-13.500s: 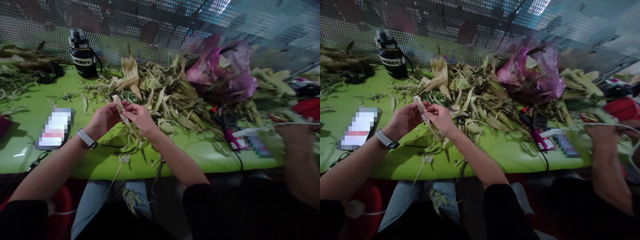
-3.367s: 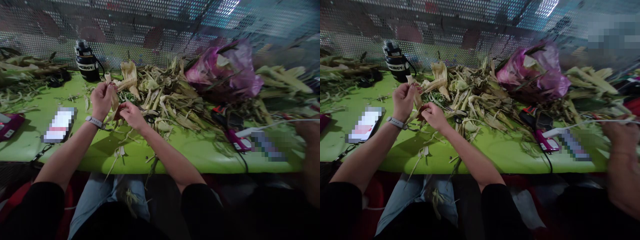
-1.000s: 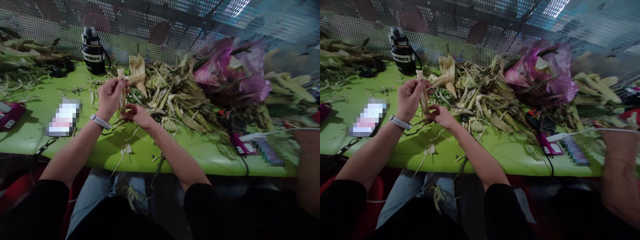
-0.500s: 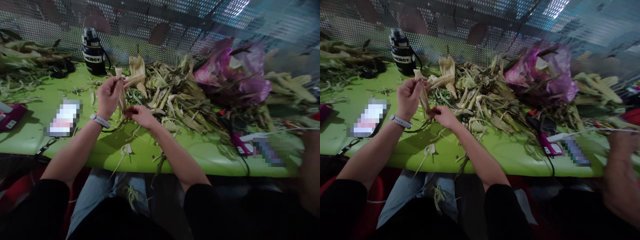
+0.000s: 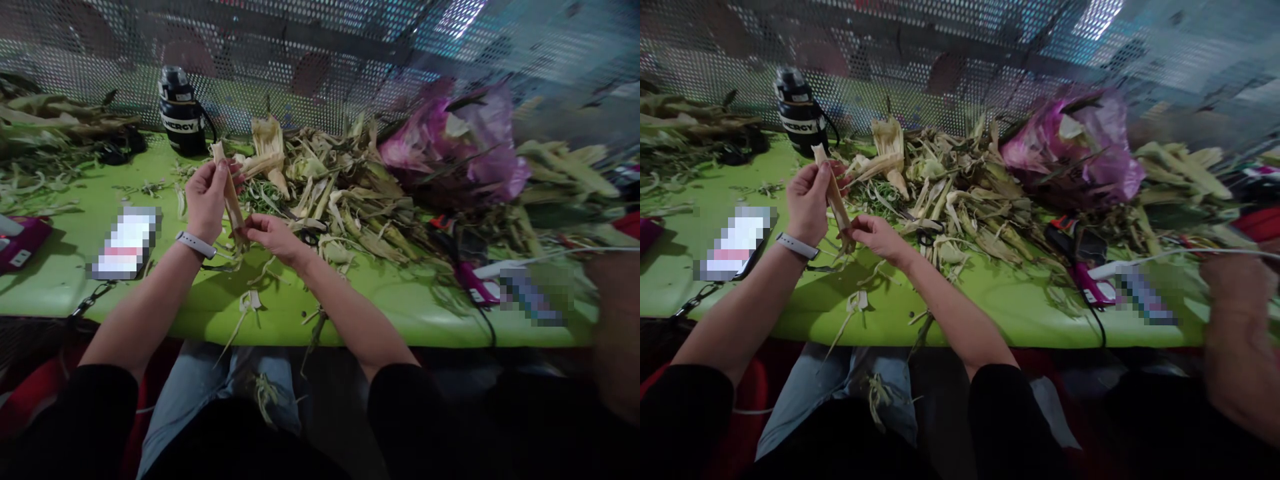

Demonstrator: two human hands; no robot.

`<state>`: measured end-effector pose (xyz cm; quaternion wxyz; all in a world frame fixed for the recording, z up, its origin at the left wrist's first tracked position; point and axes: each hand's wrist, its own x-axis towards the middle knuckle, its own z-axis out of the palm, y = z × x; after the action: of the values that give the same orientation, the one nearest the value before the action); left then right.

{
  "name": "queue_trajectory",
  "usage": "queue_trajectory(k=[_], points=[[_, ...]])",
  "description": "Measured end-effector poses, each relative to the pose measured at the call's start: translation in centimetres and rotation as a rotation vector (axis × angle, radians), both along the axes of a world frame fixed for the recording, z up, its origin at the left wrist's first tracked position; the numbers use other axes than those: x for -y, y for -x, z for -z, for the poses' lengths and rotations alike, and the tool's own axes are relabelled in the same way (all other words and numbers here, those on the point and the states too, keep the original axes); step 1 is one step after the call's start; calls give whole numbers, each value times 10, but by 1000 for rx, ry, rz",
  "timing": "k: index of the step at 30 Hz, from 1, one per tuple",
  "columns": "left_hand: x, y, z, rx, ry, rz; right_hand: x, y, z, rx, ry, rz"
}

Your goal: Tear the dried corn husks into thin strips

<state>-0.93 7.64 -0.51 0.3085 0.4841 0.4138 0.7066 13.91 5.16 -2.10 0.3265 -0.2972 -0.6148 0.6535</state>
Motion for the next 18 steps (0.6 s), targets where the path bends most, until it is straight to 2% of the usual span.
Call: queue_trajectory(k=[6, 12, 15, 18], points=[[-6, 7, 0, 12, 7, -14, -3, 1, 6, -72, 73, 55], [-3, 4, 0, 29, -9, -6, 4, 3, 3, -181, 253, -9], [-2, 3, 1, -51, -49, -42, 8, 3, 0, -200, 328, -47], [-2, 3, 2, -109, -72, -63, 9, 4, 1, -203, 291, -61]])
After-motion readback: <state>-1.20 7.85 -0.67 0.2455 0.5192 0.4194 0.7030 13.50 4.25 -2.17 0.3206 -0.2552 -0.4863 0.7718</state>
